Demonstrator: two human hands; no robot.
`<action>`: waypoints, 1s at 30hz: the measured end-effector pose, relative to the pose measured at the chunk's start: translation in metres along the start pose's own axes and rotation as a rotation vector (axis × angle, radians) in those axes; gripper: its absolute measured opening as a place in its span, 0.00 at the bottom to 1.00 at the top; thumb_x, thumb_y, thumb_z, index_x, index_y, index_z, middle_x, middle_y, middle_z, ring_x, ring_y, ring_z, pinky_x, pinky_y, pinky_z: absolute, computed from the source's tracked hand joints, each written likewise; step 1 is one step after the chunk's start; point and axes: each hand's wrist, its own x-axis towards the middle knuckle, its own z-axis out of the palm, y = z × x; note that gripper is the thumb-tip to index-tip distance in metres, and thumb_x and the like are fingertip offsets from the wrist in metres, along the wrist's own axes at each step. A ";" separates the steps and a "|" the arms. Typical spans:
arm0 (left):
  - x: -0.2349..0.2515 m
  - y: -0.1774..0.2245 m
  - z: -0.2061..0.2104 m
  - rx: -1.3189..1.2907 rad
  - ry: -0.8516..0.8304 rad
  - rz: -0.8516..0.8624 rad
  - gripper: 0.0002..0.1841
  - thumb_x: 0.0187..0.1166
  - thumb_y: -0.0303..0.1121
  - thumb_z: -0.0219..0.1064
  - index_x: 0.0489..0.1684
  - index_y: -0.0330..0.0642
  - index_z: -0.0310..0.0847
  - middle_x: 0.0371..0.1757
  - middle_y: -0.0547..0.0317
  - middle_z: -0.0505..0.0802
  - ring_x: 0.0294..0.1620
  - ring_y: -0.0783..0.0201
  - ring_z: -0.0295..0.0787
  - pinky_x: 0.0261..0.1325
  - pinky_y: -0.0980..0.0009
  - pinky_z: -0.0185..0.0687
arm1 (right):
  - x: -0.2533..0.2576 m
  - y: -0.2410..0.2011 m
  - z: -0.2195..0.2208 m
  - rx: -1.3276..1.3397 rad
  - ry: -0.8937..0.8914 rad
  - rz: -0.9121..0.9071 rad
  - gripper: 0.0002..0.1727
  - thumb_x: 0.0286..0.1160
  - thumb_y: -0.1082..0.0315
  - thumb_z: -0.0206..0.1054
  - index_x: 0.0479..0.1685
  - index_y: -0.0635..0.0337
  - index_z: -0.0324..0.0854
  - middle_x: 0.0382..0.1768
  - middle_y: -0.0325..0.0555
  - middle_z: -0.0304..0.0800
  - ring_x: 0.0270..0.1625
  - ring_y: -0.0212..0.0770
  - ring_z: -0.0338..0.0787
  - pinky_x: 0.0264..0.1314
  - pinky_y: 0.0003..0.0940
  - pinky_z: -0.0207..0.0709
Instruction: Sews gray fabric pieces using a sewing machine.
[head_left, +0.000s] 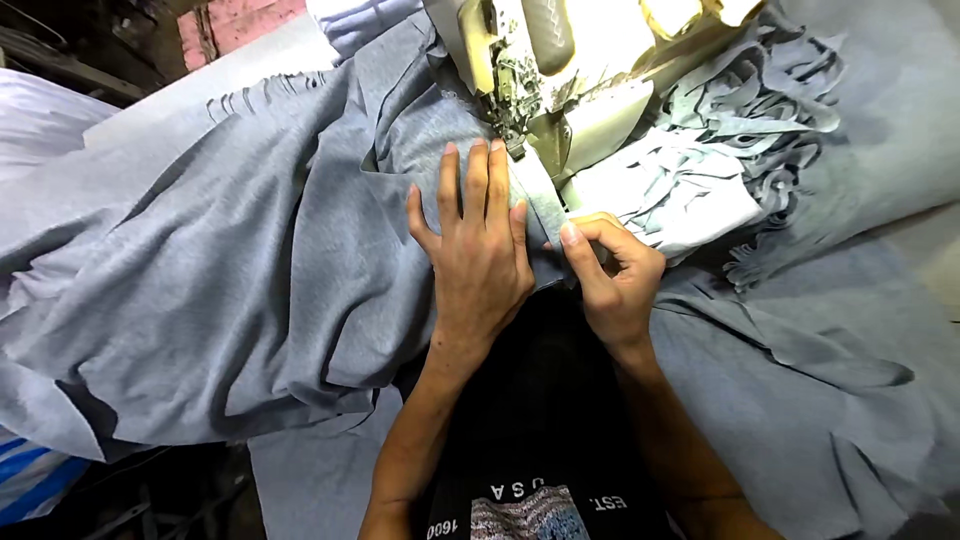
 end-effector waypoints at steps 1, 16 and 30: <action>-0.001 0.000 -0.001 -0.007 0.000 0.002 0.30 0.93 0.44 0.39 0.93 0.45 0.59 0.93 0.56 0.65 0.95 0.50 0.49 0.88 0.30 0.34 | -0.001 -0.001 0.000 -0.009 0.001 -0.001 0.12 0.83 0.66 0.63 0.35 0.57 0.91 0.42 0.38 0.93 0.49 0.34 0.89 0.53 0.35 0.81; -0.110 0.019 0.037 -1.793 -0.607 -0.386 0.33 0.86 0.53 0.61 0.76 0.31 0.71 0.71 0.52 0.87 0.70 0.62 0.86 0.72 0.63 0.84 | -0.019 -0.024 -0.023 0.045 -0.049 0.053 0.10 0.81 0.66 0.66 0.37 0.59 0.92 0.42 0.37 0.93 0.48 0.32 0.87 0.51 0.28 0.81; -0.102 0.056 0.044 -1.987 0.052 -0.904 0.25 0.68 0.22 0.78 0.64 0.30 0.77 0.53 0.43 0.93 0.53 0.56 0.94 0.64 0.57 0.89 | -0.023 -0.023 -0.029 0.069 -0.110 0.127 0.09 0.83 0.67 0.66 0.40 0.59 0.90 0.46 0.40 0.92 0.48 0.33 0.90 0.49 0.28 0.86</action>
